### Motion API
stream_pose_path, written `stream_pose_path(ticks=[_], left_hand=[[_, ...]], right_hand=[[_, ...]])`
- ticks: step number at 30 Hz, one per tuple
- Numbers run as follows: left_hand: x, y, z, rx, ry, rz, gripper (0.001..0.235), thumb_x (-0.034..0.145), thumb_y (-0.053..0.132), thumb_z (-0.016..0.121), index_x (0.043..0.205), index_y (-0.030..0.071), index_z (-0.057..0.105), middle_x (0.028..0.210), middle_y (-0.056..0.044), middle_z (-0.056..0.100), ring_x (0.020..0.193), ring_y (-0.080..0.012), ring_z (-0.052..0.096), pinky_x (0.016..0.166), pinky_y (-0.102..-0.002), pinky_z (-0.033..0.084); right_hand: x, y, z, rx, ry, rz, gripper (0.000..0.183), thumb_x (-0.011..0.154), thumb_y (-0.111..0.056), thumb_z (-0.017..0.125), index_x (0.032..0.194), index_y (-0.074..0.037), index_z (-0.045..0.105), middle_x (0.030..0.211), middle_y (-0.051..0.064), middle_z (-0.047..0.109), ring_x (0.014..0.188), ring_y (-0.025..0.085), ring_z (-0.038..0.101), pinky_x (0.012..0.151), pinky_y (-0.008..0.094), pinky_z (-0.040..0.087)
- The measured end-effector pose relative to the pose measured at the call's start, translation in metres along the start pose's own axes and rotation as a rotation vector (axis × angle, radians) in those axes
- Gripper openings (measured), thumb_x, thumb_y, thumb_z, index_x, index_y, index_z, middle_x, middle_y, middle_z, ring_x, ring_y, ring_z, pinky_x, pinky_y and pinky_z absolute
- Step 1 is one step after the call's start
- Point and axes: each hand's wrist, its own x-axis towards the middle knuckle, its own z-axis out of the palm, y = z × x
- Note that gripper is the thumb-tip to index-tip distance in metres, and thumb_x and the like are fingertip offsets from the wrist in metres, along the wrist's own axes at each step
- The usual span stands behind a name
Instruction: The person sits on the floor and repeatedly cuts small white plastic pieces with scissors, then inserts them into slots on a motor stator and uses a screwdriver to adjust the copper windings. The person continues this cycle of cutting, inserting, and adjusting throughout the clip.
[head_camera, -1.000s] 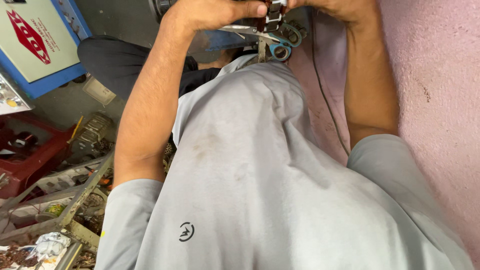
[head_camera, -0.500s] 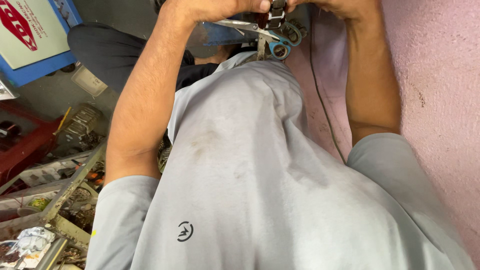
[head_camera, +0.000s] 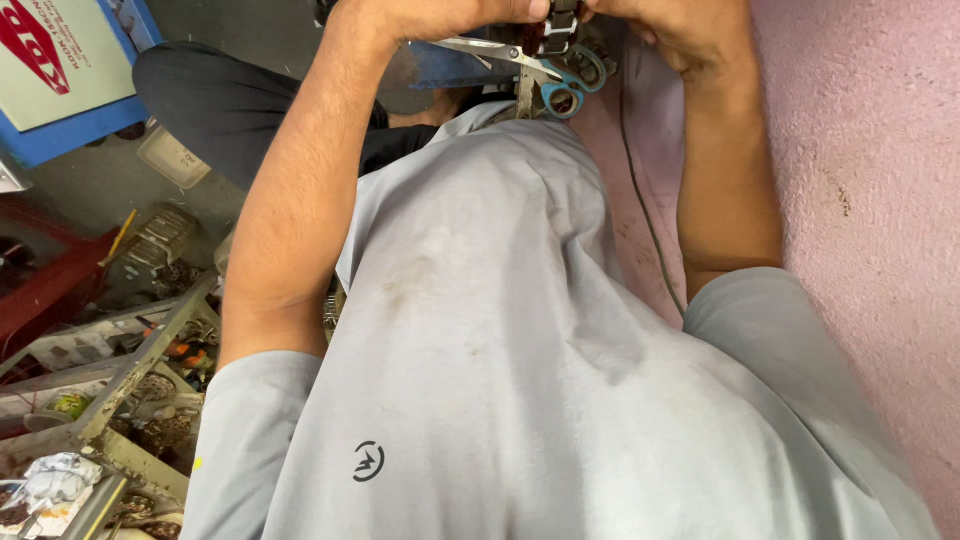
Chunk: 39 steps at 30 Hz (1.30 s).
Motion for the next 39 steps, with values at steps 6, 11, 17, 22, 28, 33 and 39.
stream_pose_path(ticks=[6, 11, 17, 22, 28, 33, 39], left_hand=[[-0.003, 0.005, 0.0, -0.006, 0.021, -0.044, 0.034, 0.107, 0.045, 0.065, 0.113, 0.014, 0.077, 0.094, 0.001, 0.076, 0.084, -0.0101, 0.073, 0.077, -0.027, 0.061], [-0.003, 0.011, 0.0, 0.042, 0.041, -0.098, 0.036, 0.104, 0.049, 0.066, 0.109, 0.016, 0.079, 0.09, 0.002, 0.076, 0.079, -0.0106, 0.072, 0.072, -0.028, 0.06], [-0.003, 0.01, -0.001, 0.076, 0.01, -0.236, 0.036, 0.101, 0.052, 0.066, 0.108, 0.018, 0.078, 0.088, 0.002, 0.076, 0.077, -0.0111, 0.071, 0.07, -0.029, 0.059], [0.002, 0.008, -0.003, 0.018, -0.017, -0.093, 0.037, 0.105, 0.048, 0.068, 0.115, 0.013, 0.076, 0.092, -0.001, 0.075, 0.083, -0.0129, 0.071, 0.076, -0.03, 0.059], [-0.003, 0.009, -0.003, 0.053, 0.02, -0.12, 0.037, 0.102, 0.049, 0.07, 0.113, 0.015, 0.077, 0.091, -0.001, 0.076, 0.082, -0.0123, 0.072, 0.075, -0.03, 0.06], [-0.005, 0.016, 0.0, 0.084, 0.067, -0.234, 0.034, 0.098, 0.048, 0.071, 0.11, 0.017, 0.078, 0.089, 0.001, 0.076, 0.079, -0.0121, 0.072, 0.074, -0.03, 0.059], [-0.001, 0.007, 0.004, 0.057, 0.041, -0.187, 0.032, 0.102, 0.043, 0.068, 0.111, 0.015, 0.078, 0.091, 0.0, 0.076, 0.08, -0.0118, 0.072, 0.075, -0.029, 0.059]], right_hand=[[-0.001, 0.003, 0.001, 0.016, 0.049, -0.044, 0.005, 0.104, -0.004, 0.079, 0.107, -0.002, 0.076, 0.089, 0.003, 0.074, 0.059, 0.006, 0.054, 0.052, 0.019, 0.037], [-0.003, 0.009, -0.001, 0.021, 0.107, -0.083, 0.005, 0.104, -0.005, 0.079, 0.107, -0.003, 0.076, 0.089, 0.002, 0.074, 0.057, 0.005, 0.052, 0.05, 0.018, 0.035], [-0.009, 0.013, 0.01, -0.257, 0.211, -0.203, 0.003, 0.098, 0.004, 0.072, 0.097, 0.002, 0.073, 0.083, 0.001, 0.066, 0.07, 0.006, 0.058, 0.06, 0.021, 0.043], [-0.005, -0.002, 0.004, -0.098, 0.167, -0.055, 0.012, 0.103, -0.009, 0.083, 0.097, -0.004, 0.075, 0.077, -0.004, 0.063, 0.064, 0.006, 0.053, 0.055, 0.022, 0.038], [0.006, -0.009, -0.003, -0.04, 0.037, 0.005, 0.01, 0.104, -0.009, 0.082, 0.1, -0.003, 0.075, 0.083, -0.002, 0.066, 0.07, 0.008, 0.058, 0.061, 0.023, 0.043], [0.008, -0.007, -0.007, -0.037, 0.015, 0.005, 0.01, 0.105, -0.009, 0.082, 0.103, -0.003, 0.075, 0.087, 0.0, 0.068, 0.075, 0.01, 0.062, 0.067, 0.024, 0.048], [0.005, -0.004, -0.008, -0.021, 0.003, -0.027, 0.009, 0.106, -0.008, 0.081, 0.107, -0.003, 0.074, 0.092, 0.003, 0.071, 0.08, 0.012, 0.066, 0.073, 0.025, 0.052]])
